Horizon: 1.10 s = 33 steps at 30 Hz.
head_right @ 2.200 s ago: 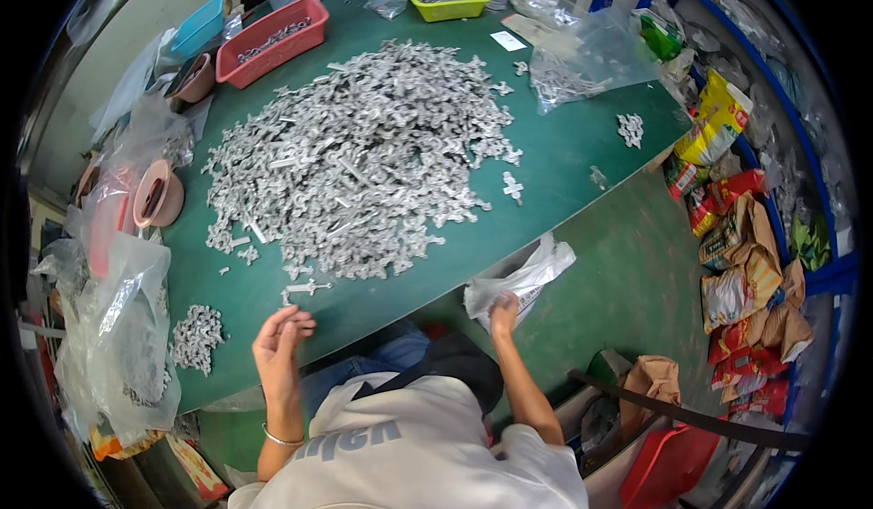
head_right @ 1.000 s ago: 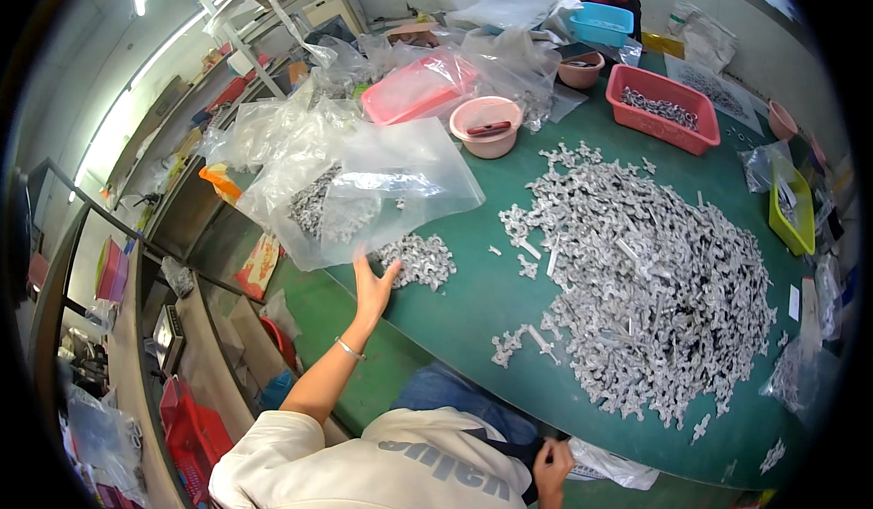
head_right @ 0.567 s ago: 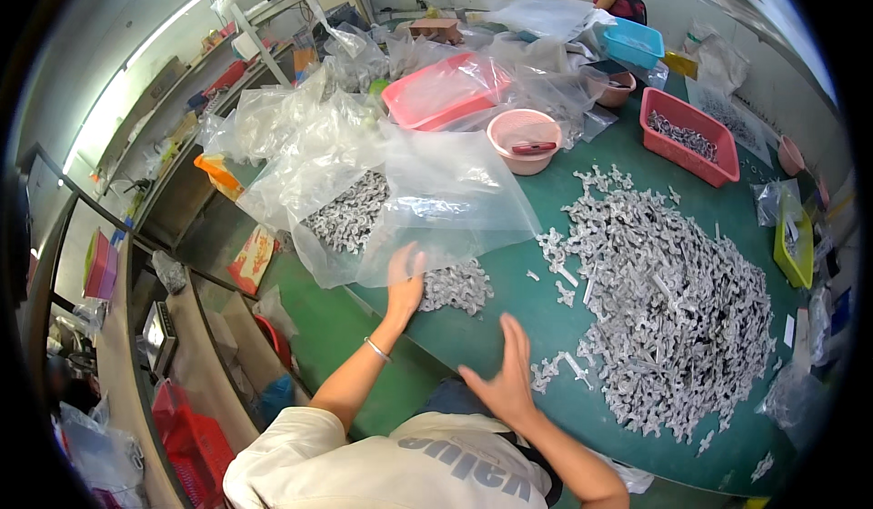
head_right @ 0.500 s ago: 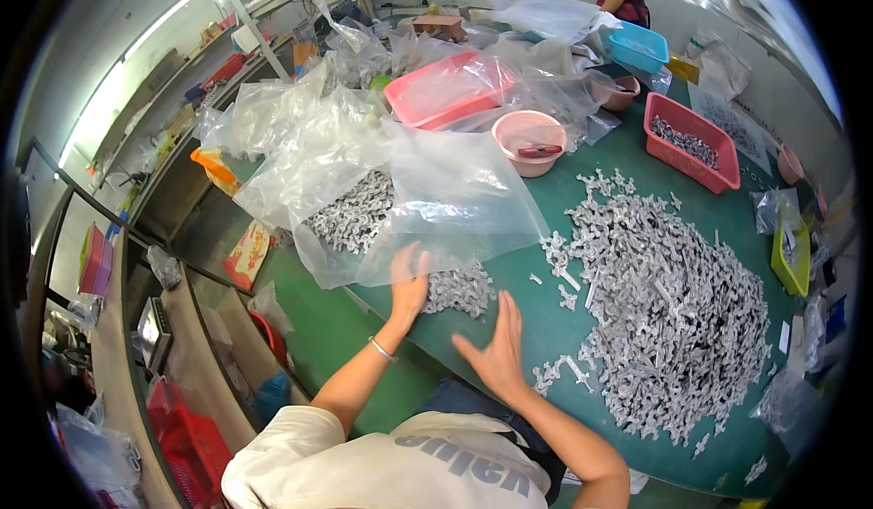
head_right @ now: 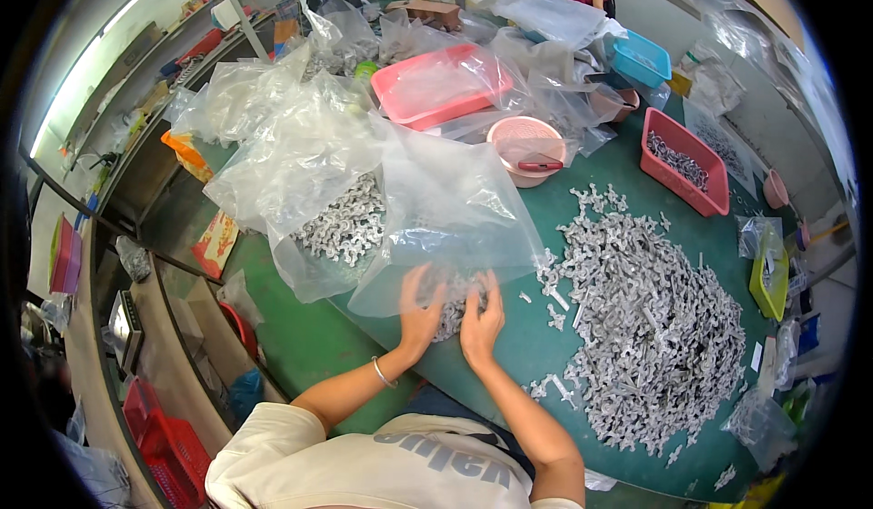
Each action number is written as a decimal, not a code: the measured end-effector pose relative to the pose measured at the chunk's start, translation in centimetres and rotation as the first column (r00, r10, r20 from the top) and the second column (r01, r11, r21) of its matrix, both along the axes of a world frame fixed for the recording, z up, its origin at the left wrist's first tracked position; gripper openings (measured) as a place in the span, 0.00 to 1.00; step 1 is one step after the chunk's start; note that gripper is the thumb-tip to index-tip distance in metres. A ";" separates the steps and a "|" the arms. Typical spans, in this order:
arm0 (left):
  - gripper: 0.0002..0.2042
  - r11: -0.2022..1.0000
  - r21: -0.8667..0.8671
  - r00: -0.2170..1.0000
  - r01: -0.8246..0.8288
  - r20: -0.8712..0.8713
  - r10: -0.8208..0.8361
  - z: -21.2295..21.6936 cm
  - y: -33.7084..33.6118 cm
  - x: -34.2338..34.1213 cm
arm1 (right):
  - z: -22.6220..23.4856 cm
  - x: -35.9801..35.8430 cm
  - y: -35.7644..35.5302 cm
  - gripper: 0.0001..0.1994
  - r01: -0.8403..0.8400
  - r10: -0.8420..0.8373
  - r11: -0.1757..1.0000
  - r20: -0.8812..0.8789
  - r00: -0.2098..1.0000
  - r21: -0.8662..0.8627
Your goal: The person sorts small metal components on a green work surface by hand, checking them individually before placing them into plastic bags.
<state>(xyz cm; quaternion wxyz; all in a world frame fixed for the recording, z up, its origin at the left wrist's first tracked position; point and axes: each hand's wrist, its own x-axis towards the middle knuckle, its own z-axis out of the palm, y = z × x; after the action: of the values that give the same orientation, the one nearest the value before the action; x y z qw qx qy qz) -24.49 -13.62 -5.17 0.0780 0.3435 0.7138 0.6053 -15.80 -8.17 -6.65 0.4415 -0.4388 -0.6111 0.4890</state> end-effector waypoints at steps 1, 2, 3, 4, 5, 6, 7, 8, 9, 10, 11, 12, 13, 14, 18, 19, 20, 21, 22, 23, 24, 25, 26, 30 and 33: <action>0.19 1.000 0.008 1.000 -0.006 0.015 0.005 0.1 0.0 0.0 | 0.1 0.0 0.0 0.22 -0.002 0.002 1.000 -0.006 1.000 0.001; 0.19 1.000 0.017 0.999 -0.004 0.049 0.003 0.3 0.0 0.0 | 0.2 0.0 0.1 0.22 -0.003 0.003 1.000 -0.012 1.000 0.002; 0.18 1.000 0.026 0.997 -0.003 0.084 0.001 0.5 -0.1 0.1 | 0.3 0.1 0.2 0.22 0.002 -0.002 1.000 -0.021 1.000 -0.003; 0.18 0.999 0.034 0.993 -0.003 0.117 -0.001 0.6 -0.2 0.1 | 0.3 0.1 0.3 0.22 0.006 -0.006 1.000 -0.031 0.999 -0.008; 0.18 0.999 0.039 0.990 0.006 0.143 -0.011 0.4 -0.2 0.1 | 0.3 0.1 0.4 0.22 0.009 -0.010 1.000 -0.041 0.999 -0.014; 0.17 0.999 0.043 0.985 0.014 0.170 -0.022 0.1 -0.2 0.1 | 0.2 0.2 0.4 0.22 -0.004 0.004 1.000 -0.049 0.999 -0.014; 0.17 0.999 0.050 0.980 0.023 0.195 -0.032 0.0 -0.1 0.1 | 0.3 0.3 0.6 0.22 -0.018 0.018 1.000 -0.058 0.998 -0.012; 0.17 0.998 0.052 0.983 0.032 0.180 -0.041 0.0 -0.1 0.2 | 0.4 0.4 0.7 0.22 -0.032 0.032 0.999 -0.066 0.997 -0.009; 0.17 0.998 0.055 0.985 0.042 0.165 -0.050 0.1 -0.1 0.3 | 0.5 0.6 0.8 0.22 -0.048 0.048 0.999 -0.021 0.999 0.000; 0.17 0.997 0.056 0.987 0.051 0.149 -0.059 0.1 -0.1 0.3 | 1.0 0.8 0.8 0.21 -0.065 0.065 0.998 0.023 0.998 0.007; 0.18 0.997 0.053 0.984 0.058 0.167 -0.067 -0.1 -0.1 0.3 | 1.3 0.9 0.9 0.20 -0.083 0.082 0.996 0.068 0.994 0.014; 0.18 0.997 0.050 0.980 0.066 0.185 -0.074 -0.4 -0.1 0.2 | 1.2 0.9 0.9 0.19 -0.091 0.085 0.994 0.114 0.990 0.054; 0.18 0.996 0.045 0.976 0.076 0.202 -0.084 -0.6 -0.1 0.0 | 1.3 0.9 0.9 0.19 -0.099 0.084 0.991 0.159 0.984 0.092; 0.18 0.994 0.052 0.965 0.097 0.238 -0.106 -0.8 -0.1 -0.1 | 1.4 0.9 0.9 0.18 -0.109 0.082 0.986 0.203 0.976 0.129; 0.19 0.982 0.115 0.902 0.153 0.390 -0.186 -1.0 0.0 -0.2 | 2.0 0.8 0.6 0.16 -0.056 0.046 0.996 0.136 0.990 0.074; 0.19 0.977 0.140 0.880 0.161 0.429 -0.206 -0.9 0.0 -0.1 | 1.8 0.7 0.7 0.16 -0.047 0.036 0.995 0.134 0.990 0.083; 0.19 0.974 0.164 0.865 0.158 0.454 -0.216 -0.8 0.0 -0.1 | 1.7 0.8 0.7 0.15 -0.038 0.026 0.995 0.131 0.991 0.093; 0.18 0.970 0.187 0.849 0.153 0.478 -0.227 -0.6 0.0 -0.1 | 1.6 0.9 0.7 0.15 -0.044 0.033 0.995 0.120 0.992 0.090; 0.18 0.967 0.211 0.833 0.146 0.501 -0.235 -0.6 -0.1 -0.1 | 1.7 0.8 0.7 0.15 -0.051 0.042 0.995 0.109 0.993 0.087; 0.17 0.961 0.237 0.818 0.142 0.519 -0.249 -0.7 -0.2 -0.1 | 1.7 0.9 0.7 0.14 -0.059 0.051 0.995 0.099 0.994 0.085; 0.17 0.955 0.264 0.802 0.136 0.536 -0.262 -0.8 -0.4 -0.2 | 1.6 0.9 0.6 0.14 -0.057 0.050 0.995 0.078 0.996 0.082; 0.16 0.948 0.291 0.785 0.130 0.553 -0.277 -0.8 -0.4 -0.2 | 1.5 1.0 0.6 0.13 -0.054 0.049 0.995 0.058 0.997 0.081; 0.16 0.946 0.304 0.762 0.113 0.585 -0.279 -0.8 -0.4 -0.1 | 1.4 1.0 0.7 0.13 -0.051 0.048 0.996 0.037 0.998 0.079; 0.17 0.947 0.297 0.758 0.122 0.588 -0.282 -1.0 -0.6 0.6 | 1.2 1.3 0.3 0.11 -0.016 0.016 1.000 0.022 1.000 0.006; 0.19 0.952 0.152 0.882 0.265 0.361 -0.303 -0.9 -0.8 0.5 | 0.9 1.6 0.4 0.10 -0.015 0.015 1.000 0.009 1.000 0.002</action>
<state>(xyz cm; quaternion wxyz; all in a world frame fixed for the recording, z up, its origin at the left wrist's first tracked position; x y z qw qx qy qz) -24.03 -14.41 -6.11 0.2858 0.3241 0.5961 0.6767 -14.22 -7.78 -5.75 0.4357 -0.4360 -0.6167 0.4897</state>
